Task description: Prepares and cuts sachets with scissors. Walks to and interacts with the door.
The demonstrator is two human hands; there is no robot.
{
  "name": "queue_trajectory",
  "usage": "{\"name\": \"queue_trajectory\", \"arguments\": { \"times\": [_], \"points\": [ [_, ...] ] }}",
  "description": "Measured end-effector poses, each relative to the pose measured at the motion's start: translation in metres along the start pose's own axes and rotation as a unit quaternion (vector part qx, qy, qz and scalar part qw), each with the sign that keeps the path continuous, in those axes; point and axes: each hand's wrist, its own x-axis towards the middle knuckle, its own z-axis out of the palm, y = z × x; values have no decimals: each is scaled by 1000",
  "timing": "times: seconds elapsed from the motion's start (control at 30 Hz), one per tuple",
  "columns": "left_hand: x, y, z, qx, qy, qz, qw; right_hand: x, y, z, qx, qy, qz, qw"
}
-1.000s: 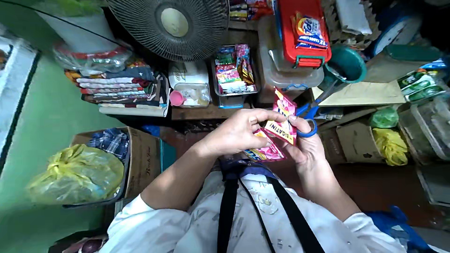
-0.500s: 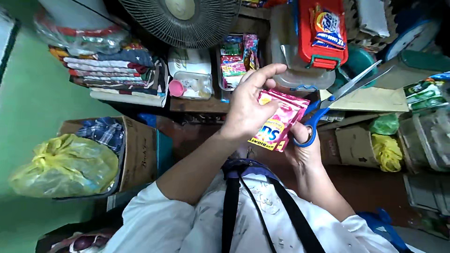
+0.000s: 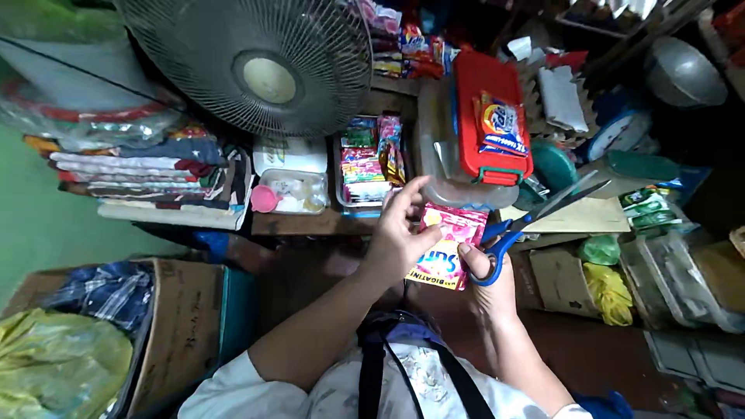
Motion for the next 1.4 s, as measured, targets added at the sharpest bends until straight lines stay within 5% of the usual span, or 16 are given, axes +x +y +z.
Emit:
{"name": "queue_trajectory", "arguments": {
  "times": [0.1, 0.2, 0.37, 0.5, 0.67, 0.8, 0.93, 1.17, 1.4],
  "points": [
    [23, -6, 23, -130, -112, -159, 972, 28, -8, -21, 1, 8, -5, 1000],
    [50, -5, 63, -118, -99, -233, 960, 56, -19, -48, 6, -3, -7, 1000],
    [133, 5, 118, -99, -41, -188, 976, 102, -37, -129, -79, 13, -84, 993],
    [221, 7, 161, -83, 36, -180, 979, 122, -39, -185, -139, 31, -44, 989],
    [293, -28, 184, 173, 55, -177, 967, 132, -33, -226, -209, 29, 29, 977],
    [305, -32, 185, 388, 53, -136, 910, 135, -26, -253, -220, 25, 32, 975],
    [307, -29, 186, 446, 81, -210, 866, 144, -28, -266, -254, 18, 58, 965],
    [317, -38, 185, 296, 100, -240, 919, 167, -35, -276, -358, -31, 77, 930],
    [302, -26, 197, 171, 86, -188, 963, 182, -42, -270, -376, -62, 87, 920]
  ]
}}
